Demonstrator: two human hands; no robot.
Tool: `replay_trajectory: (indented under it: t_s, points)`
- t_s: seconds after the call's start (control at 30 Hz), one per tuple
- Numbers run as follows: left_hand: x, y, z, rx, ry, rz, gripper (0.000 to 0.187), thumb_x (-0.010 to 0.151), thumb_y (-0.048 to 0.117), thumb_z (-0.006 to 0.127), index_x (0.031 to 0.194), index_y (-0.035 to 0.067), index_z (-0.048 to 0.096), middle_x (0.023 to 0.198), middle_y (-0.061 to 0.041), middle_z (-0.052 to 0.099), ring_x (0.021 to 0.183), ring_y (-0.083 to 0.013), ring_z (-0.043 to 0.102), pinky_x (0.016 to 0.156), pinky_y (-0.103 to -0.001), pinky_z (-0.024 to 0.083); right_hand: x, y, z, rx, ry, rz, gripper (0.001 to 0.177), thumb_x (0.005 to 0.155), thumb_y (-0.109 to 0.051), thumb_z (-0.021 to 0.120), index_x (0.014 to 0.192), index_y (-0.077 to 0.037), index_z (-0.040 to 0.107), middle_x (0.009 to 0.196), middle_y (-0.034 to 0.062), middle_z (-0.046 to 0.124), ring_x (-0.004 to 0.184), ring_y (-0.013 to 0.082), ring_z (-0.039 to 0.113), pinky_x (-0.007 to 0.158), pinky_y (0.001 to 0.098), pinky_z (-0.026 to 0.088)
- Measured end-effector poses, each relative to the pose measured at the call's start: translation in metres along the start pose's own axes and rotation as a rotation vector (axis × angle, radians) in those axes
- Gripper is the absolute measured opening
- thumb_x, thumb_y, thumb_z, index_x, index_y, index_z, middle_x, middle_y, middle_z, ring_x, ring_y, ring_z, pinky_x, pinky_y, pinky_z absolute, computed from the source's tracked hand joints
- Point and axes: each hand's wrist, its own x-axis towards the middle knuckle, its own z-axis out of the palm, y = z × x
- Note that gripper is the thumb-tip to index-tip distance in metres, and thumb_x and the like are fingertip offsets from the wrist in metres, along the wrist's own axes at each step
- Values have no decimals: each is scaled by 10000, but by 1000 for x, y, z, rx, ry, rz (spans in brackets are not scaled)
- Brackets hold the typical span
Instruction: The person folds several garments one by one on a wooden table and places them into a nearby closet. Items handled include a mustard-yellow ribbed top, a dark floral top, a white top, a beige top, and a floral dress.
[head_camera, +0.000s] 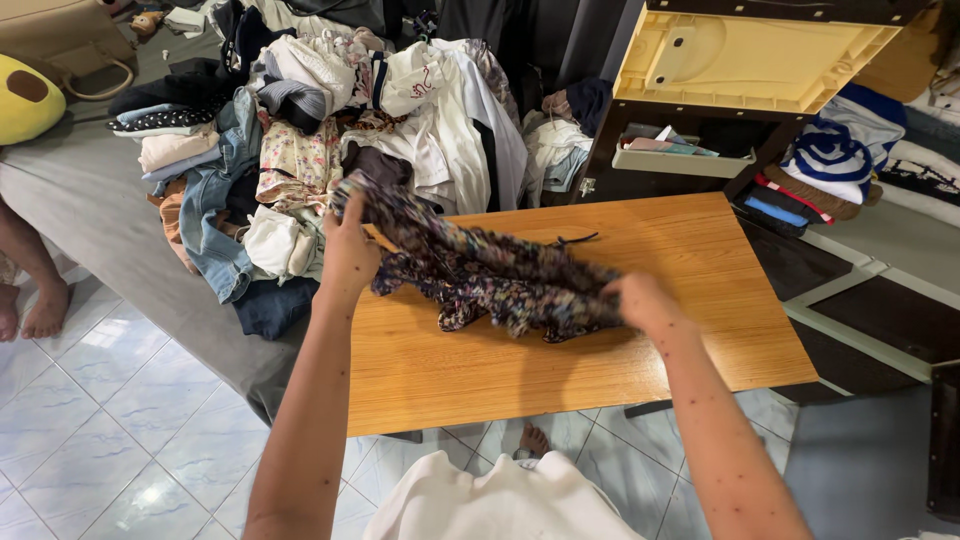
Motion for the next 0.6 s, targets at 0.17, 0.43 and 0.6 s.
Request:
replay_trajectory:
  t_s: [0.17,0.43,0.6]
  points:
    - [-7,-27,18,3,-243,10,259,846,29,598,950,124,815,1058,-131,798,1005,-356,747,928,-414,579,-17,-32,29,-370,-343,-2,542,896,-213,763,1384,-339,563,1465,107,496,1331,321,507,1080,433,456]
    - [-29,-4,-1,185,-336,-353,280,990,282,617,1114,56,724,921,-175,786,955,-353,727,882,-430,541,-19,-68,37,110,234,-416,155,875,-138,677,958,-99,802,1158,118,641,1056,304,659,899,435,554]
    - [-43,-16,-11,-293,-484,-220,426,853,165,747,1258,69,657,1057,-141,783,945,-218,715,863,-361,547,9,-66,50,617,241,-354,243,866,-120,664,1086,-115,766,1140,99,682,991,255,709,886,399,588]
